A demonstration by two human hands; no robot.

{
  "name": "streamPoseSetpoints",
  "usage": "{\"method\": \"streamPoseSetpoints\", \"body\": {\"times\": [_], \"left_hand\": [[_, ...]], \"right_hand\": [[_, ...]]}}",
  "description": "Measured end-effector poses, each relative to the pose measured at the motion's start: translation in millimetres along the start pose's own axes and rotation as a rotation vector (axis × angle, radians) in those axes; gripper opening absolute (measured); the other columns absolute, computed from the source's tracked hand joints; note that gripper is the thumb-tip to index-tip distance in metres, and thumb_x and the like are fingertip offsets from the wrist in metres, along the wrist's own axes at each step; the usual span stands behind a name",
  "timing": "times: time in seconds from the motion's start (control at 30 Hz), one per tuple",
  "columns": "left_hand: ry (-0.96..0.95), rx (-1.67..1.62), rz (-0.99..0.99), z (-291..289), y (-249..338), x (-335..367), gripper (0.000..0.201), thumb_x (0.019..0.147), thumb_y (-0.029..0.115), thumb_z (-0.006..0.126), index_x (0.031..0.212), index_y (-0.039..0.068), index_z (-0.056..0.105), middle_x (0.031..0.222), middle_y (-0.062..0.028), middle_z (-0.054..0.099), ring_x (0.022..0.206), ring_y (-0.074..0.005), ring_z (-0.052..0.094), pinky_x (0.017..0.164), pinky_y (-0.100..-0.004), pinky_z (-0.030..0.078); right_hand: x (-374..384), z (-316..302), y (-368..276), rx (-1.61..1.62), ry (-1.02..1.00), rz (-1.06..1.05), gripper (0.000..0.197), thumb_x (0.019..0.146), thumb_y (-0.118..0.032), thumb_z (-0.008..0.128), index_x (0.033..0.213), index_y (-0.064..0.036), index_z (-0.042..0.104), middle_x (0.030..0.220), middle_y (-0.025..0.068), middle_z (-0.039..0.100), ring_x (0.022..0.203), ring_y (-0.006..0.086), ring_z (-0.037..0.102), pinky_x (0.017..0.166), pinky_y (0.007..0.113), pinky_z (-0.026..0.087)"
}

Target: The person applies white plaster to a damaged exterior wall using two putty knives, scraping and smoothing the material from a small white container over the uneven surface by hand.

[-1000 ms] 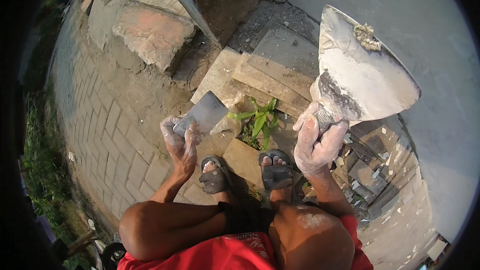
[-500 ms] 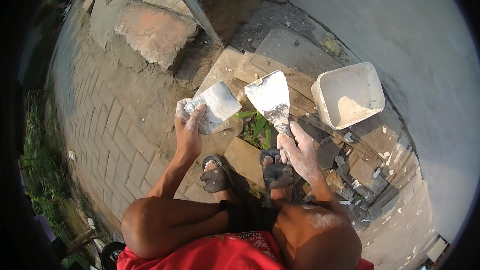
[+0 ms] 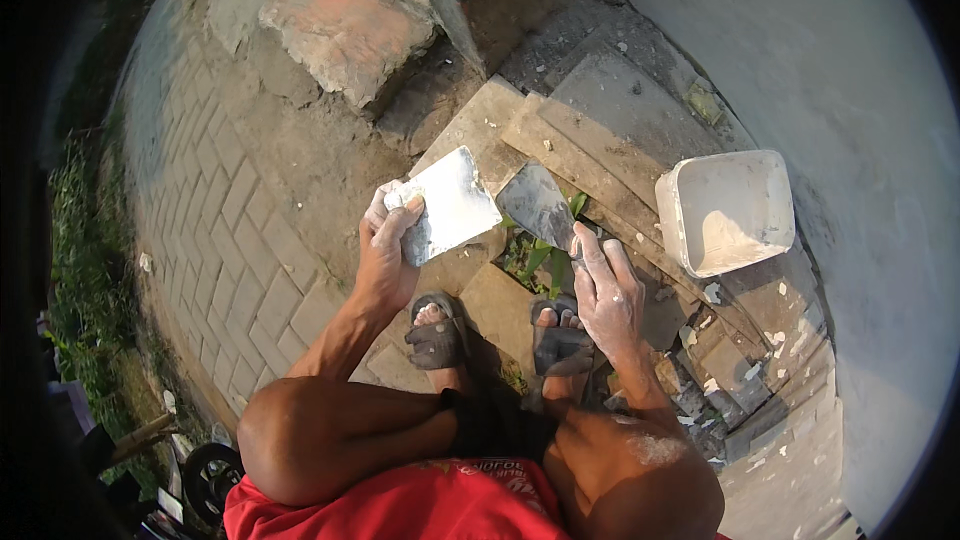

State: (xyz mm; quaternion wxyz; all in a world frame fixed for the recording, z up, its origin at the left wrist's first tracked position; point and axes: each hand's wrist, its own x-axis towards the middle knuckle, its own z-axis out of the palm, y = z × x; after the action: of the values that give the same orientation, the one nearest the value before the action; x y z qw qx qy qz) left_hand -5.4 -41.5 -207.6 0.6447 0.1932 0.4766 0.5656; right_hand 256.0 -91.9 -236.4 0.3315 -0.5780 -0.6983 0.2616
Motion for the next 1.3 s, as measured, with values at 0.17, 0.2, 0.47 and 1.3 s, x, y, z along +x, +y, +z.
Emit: {"method": "streamPoseSetpoints", "body": {"times": [0.17, 0.2, 0.47, 1.3], "left_hand": [[-0.009, 0.098, 0.085, -4, -2, 9, 0.021, 0.095, 0.009, 0.063, 0.111, 0.005, 0.050, 0.097, -0.0020, 0.061, 0.084, -0.0094, 0.062, 0.073, -0.0283, 0.055], [0.024, 0.188, 0.129, -7, -2, 12, 0.020, 0.096, 0.010, 0.063, 0.109, 0.005, 0.049, 0.096, -0.0020, 0.061, 0.083, -0.0088, 0.061, 0.072, -0.0275, 0.054], [0.071, 0.376, 0.229, -13, -16, 29, 0.022, 0.096, 0.014, 0.066, 0.104, 0.006, 0.048, 0.091, -0.0024, 0.060, 0.078, -0.0078, 0.056, 0.066, -0.0252, 0.048], [0.221, 0.654, 0.374, -58, -17, -2, 0.026, 0.096, 0.008, 0.065, 0.107, 0.004, 0.042, 0.089, -0.0038, 0.054, 0.069, -0.0071, 0.052, 0.058, -0.0228, 0.046]], "right_hand": [[-5, -8, 6, -0.008, -0.028, 0.135, 0.045, 0.088, -0.002, 0.062, 0.132, -0.0026, 0.057, 0.097, 0.0145, 0.058, 0.084, 0.0317, 0.062, 0.077, 0.039, 0.051], [-9, -9, 5, 0.065, 0.004, 0.174, 0.041, 0.089, -0.004, 0.062, 0.129, 0.0006, 0.058, 0.099, 0.0153, 0.061, 0.087, 0.0314, 0.063, 0.080, 0.038, 0.051], [-20, -10, -7, 0.627, -0.097, 0.655, 0.026, 0.096, -0.013, 0.058, 0.115, 0.0049, 0.060, 0.084, 0.0114, 0.066, 0.065, 0.0140, 0.061, 0.060, 0.026, 0.051], [20, -93, -85, 0.756, 0.736, -0.255, 0.029, 0.096, -0.023, 0.058, 0.100, 0.0044, 0.052, 0.078, 0.0132, 0.060, 0.053, 0.0153, 0.056, 0.047, 0.027, 0.046]]}}
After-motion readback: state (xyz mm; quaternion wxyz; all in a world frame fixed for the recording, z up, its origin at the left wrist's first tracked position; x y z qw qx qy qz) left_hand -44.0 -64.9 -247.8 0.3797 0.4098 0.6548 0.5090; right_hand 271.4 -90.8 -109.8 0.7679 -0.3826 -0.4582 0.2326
